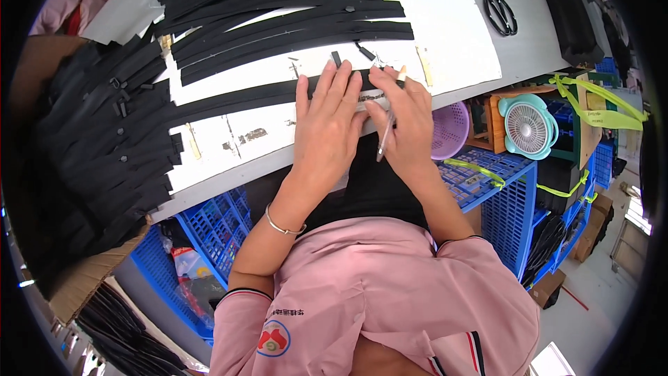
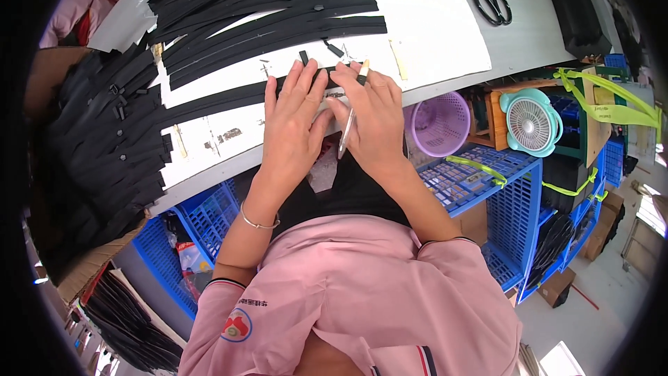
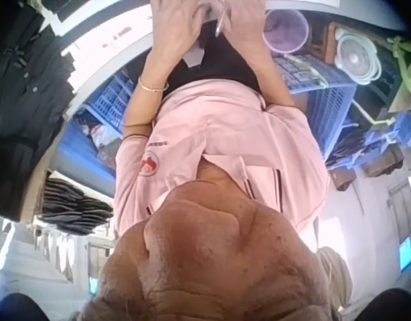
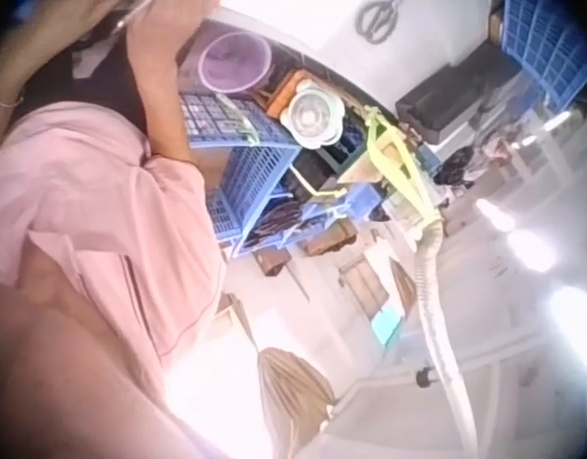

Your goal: Mark specific points on black zippers using a marker pen and a template board at a manufacturing station.

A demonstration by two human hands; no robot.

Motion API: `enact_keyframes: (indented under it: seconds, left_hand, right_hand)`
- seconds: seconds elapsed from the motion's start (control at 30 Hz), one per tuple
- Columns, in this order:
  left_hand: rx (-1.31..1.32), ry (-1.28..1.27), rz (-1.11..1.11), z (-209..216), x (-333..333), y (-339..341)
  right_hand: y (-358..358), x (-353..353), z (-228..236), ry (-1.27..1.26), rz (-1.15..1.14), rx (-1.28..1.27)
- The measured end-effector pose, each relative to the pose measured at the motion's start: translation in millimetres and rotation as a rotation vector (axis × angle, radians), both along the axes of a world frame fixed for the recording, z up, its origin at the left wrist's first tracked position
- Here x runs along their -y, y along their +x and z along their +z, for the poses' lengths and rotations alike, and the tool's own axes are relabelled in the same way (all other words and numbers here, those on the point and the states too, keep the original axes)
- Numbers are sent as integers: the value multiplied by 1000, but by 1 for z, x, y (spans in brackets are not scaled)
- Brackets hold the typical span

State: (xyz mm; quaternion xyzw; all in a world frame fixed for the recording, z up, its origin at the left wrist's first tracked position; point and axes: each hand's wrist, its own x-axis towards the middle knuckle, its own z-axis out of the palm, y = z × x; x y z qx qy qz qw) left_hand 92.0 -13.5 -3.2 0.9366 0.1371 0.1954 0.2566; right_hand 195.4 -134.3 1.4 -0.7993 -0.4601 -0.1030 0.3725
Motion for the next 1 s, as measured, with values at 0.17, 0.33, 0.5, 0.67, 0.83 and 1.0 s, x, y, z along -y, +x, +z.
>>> enact_keyframes:
  seconds: [0.17, 0.33, 0.5, 0.67, 0.83, 1.0]
  left_hand:
    - [-82, -25, 86, 3, -8, -28]
    - [-166, 104, 251, 6, -36, -64]
    - [-116, 54, 261, 11, -38, -83]
    - [-137, 28, 357, 7, -38, -114]
    - [-155, 42, 470, 0, -51, -142]
    - [-121, 43, 468, -4, -51, -143]
  right_hand:
    - [16, 18, -15, -151, 31, 150]
    - [44, 32, -17, -221, -22, 161]
    - [51, 39, -20, -151, 3, 123]
    - [52, 38, -24, -154, 12, 124]
    - [50, 34, -12, -215, -18, 102]
    - [13, -6, 18, 81, -121, -248]
